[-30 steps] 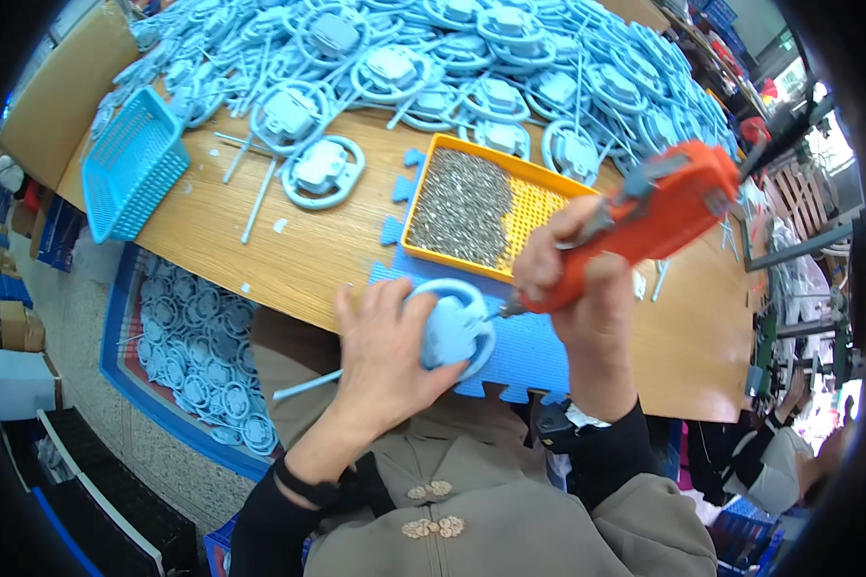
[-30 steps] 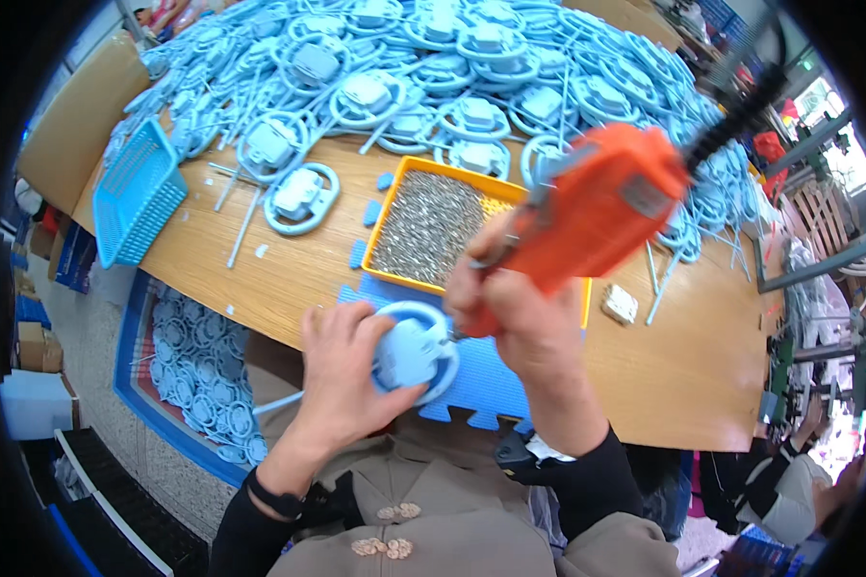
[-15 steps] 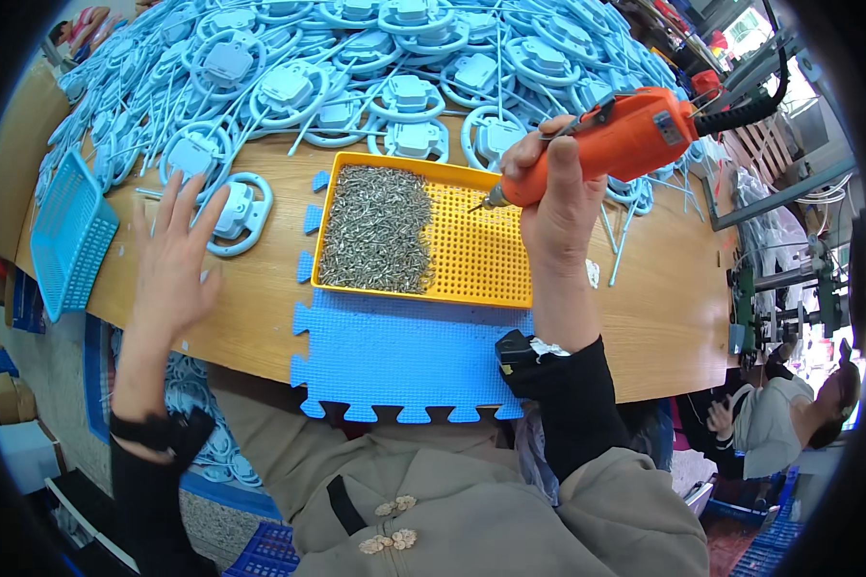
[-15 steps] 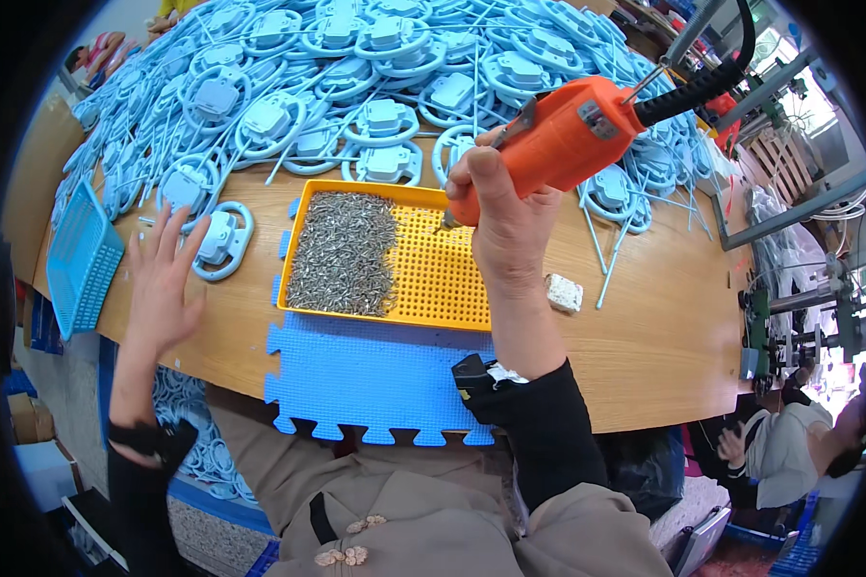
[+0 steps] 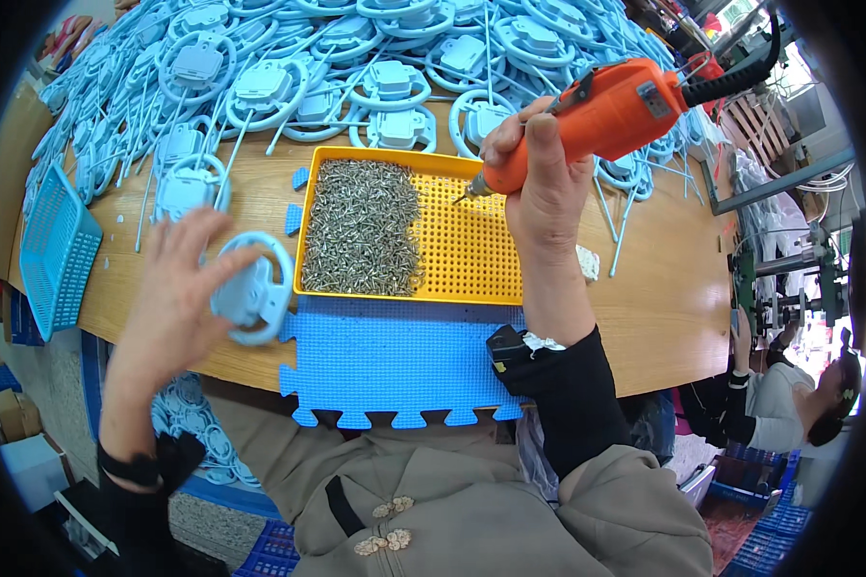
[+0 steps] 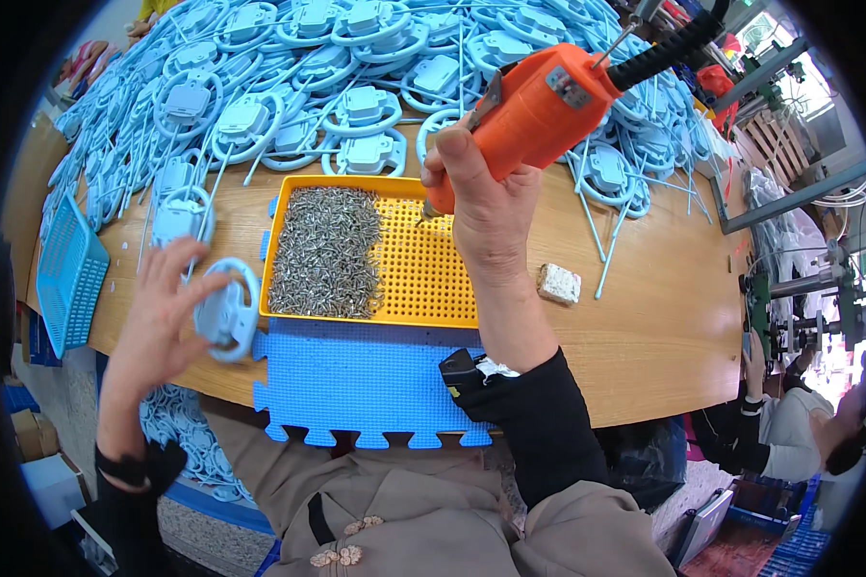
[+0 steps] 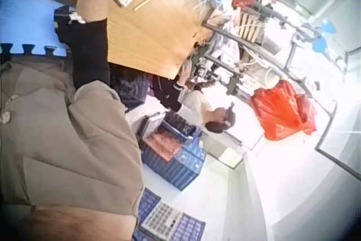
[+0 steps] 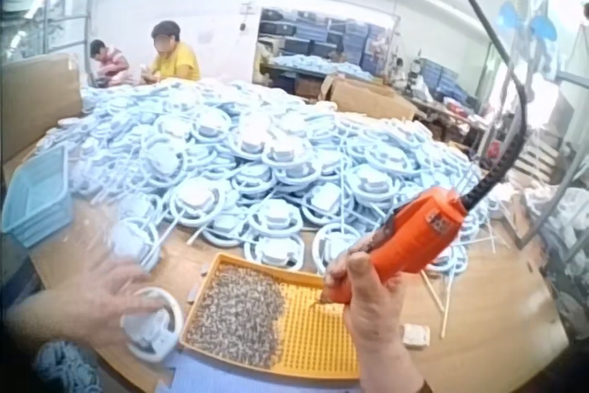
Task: Using an electric screwdriver to secure components on blue plastic toy assemblies.
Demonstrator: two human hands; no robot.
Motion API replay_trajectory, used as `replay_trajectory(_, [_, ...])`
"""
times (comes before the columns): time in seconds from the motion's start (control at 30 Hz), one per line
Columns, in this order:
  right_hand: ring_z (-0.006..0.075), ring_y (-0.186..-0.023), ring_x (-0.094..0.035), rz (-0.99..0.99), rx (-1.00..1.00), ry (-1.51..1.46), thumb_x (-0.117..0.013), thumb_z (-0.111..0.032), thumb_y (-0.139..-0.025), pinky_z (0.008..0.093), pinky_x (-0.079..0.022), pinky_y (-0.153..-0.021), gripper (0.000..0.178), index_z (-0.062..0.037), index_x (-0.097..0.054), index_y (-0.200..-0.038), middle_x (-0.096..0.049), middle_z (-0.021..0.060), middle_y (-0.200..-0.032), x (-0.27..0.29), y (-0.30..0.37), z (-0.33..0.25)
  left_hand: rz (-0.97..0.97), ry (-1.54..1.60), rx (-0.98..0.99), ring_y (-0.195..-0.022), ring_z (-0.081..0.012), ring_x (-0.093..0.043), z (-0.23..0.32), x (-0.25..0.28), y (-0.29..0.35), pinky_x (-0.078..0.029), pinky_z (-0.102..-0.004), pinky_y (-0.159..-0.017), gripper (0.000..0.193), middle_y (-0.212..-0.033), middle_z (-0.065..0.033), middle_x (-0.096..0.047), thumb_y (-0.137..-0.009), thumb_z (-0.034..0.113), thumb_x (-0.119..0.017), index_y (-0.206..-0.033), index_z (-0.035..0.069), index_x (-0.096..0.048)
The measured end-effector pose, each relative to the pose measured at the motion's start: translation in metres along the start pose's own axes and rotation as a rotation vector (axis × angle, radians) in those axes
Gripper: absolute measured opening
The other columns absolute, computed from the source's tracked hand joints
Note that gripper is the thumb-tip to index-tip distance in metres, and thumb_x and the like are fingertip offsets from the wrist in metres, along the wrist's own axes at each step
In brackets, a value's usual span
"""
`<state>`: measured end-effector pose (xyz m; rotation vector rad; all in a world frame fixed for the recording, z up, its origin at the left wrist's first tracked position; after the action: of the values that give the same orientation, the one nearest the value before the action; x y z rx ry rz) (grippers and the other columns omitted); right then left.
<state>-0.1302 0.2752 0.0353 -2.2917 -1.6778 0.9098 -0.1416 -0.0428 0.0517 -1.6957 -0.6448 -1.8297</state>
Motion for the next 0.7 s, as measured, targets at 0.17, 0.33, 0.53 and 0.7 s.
replay_trajectory(0.17, [0.0172, -0.064, -0.056, -0.032, 0.057, 0.06, -0.072, -0.039, -0.084, 0.0339, -0.046, -0.064, 0.041, -0.0077, -0.053, -0.102, -0.058, 0.0051, -0.074, -0.008, 0.0, -0.016, 0.074, 0.256, 0.007, -0.113, -0.0369, -0.046, 0.069, -0.002, 0.029, -0.033, -0.0502, -0.1, 0.063, -0.118, -0.0154, -0.05, -0.056, 0.015, -0.078, -0.113, 0.003, -0.055])
replay_trajectory(0.33, [0.0171, -0.063, -0.057, -0.122, 0.118, -0.147, -0.068, -0.037, -0.088, 0.028, -0.047, -0.057, 0.04, -0.0026, -0.052, -0.102, -0.059, 0.0079, -0.075, -0.037, 0.011, -0.056, 0.272, 0.466, -0.039, -0.104, -0.0337, -0.047, 0.113, -0.039, 0.033, -0.035, -0.046, -0.092, 0.06, -0.109, -0.0135, -0.051, -0.057, 0.022, -0.079, -0.108, 0.003, -0.055])
replay_trajectory(0.53, [0.014, -0.058, -0.051, -0.195, -0.214, 0.06, -0.062, -0.069, -0.074, 0.029, -0.044, -0.055, 0.071, -0.0069, -0.048, -0.104, -0.052, 0.0025, -0.073, -0.074, 0.079, -0.068, 0.399, 0.495, 0.116, -0.102, -0.0324, -0.047, 0.127, -0.048, 0.022, -0.033, -0.044, -0.092, 0.059, -0.104, -0.0125, -0.052, -0.056, 0.023, -0.08, -0.106, 0.005, -0.055])
replay_trajectory(0.7, [0.0136, -0.054, -0.051, -0.253, -0.278, 0.077, -0.064, -0.068, -0.074, 0.0278, -0.044, -0.052, 0.071, -0.0058, -0.047, -0.102, -0.052, 0.0028, -0.068, -0.08, 0.097, -0.06, 0.403, 0.504, 0.142, -0.103, -0.0321, -0.047, 0.127, -0.051, 0.025, -0.031, -0.0445, -0.094, 0.06, -0.104, -0.0118, -0.052, -0.057, 0.025, -0.081, -0.107, 0.006, -0.054])
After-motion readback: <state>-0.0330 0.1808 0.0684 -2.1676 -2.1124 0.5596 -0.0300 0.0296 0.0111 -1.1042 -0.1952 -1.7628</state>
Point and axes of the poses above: each hand's wrist, its own y-axis away from the middle knuckle, its own x-axis out of the back of the hand, z = x × y, the point moved 4 cm from there along -y, towards the middle knuckle
